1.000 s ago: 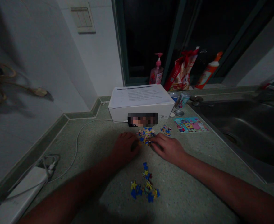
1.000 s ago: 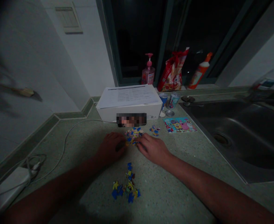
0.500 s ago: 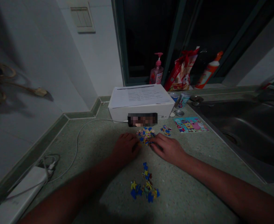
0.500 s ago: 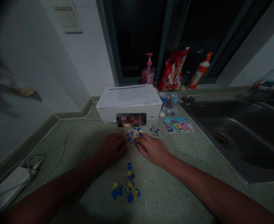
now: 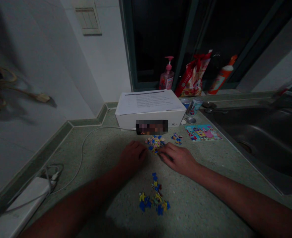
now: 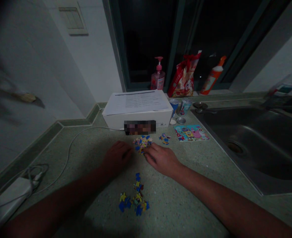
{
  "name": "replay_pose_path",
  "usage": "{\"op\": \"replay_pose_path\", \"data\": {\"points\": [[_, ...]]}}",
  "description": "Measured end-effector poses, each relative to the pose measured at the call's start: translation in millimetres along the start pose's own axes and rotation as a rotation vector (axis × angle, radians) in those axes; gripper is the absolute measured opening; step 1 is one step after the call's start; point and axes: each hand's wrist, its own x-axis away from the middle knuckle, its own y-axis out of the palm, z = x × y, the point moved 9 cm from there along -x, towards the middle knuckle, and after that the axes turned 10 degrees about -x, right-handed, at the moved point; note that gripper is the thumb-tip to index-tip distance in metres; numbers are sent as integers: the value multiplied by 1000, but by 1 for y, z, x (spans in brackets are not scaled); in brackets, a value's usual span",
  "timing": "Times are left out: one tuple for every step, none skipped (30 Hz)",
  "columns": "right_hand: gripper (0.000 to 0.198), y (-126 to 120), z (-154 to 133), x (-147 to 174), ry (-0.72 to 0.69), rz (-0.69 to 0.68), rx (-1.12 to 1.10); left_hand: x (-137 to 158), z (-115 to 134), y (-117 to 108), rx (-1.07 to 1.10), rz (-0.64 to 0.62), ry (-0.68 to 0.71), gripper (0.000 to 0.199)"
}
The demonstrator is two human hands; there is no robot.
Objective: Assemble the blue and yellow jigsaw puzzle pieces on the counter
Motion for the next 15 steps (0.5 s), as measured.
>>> {"op": "replay_pose_path", "data": {"points": [[27, 0, -1, 0, -5, 1, -4, 0, -1, 0, 5, 3, -5, 15], [27, 0, -2, 0, -9, 3, -12, 0, -1, -1, 15, 10, -8, 15], [26, 1, -2, 0, -9, 2, -21, 0, -1, -3, 30, 19, -6, 15], [25, 1, -3, 0, 0, 1, -33, 0, 1, -4, 51, 28, 3, 15], [23, 2, -4, 0, 9, 0, -48, 0, 4, -6, 78, 38, 23, 15], [21, 3, -6, 0, 17, -3, -68, 1, 8, -9, 110, 48, 50, 16], [20, 4, -8, 0, 20, -6, -92, 2, 13, -11, 146, 55, 85, 17], [20, 5, -11, 0, 16, -7, -118, 3, 18, -13, 181, 60, 123, 17], [18, 5, -13, 1, 8, -6, -143, 4, 23, -15, 213, 60, 153, 16], [16, 6, -16, 1, -2, -4, -163, 6, 27, -15, 239, 53, 178, 15], [14, 6, -18, 1, -10, 0, -176, 7, 31, -16, 257, 47, 194, 14], [12, 6, -19, 1, -15, 7, -182, 8, 33, -16, 266, 38, 202, 14], [11, 5, -20, 1, -17, 16, -185, 8, 34, -15, 269, 28, 203, 13], [11, 5, -20, 1, -19, 24, -188, 8, 34, -14, 269, 21, 200, 14], [12, 4, -20, 1, -24, 33, -193, 8, 34, -14, 268, 18, 198, 14]]}}
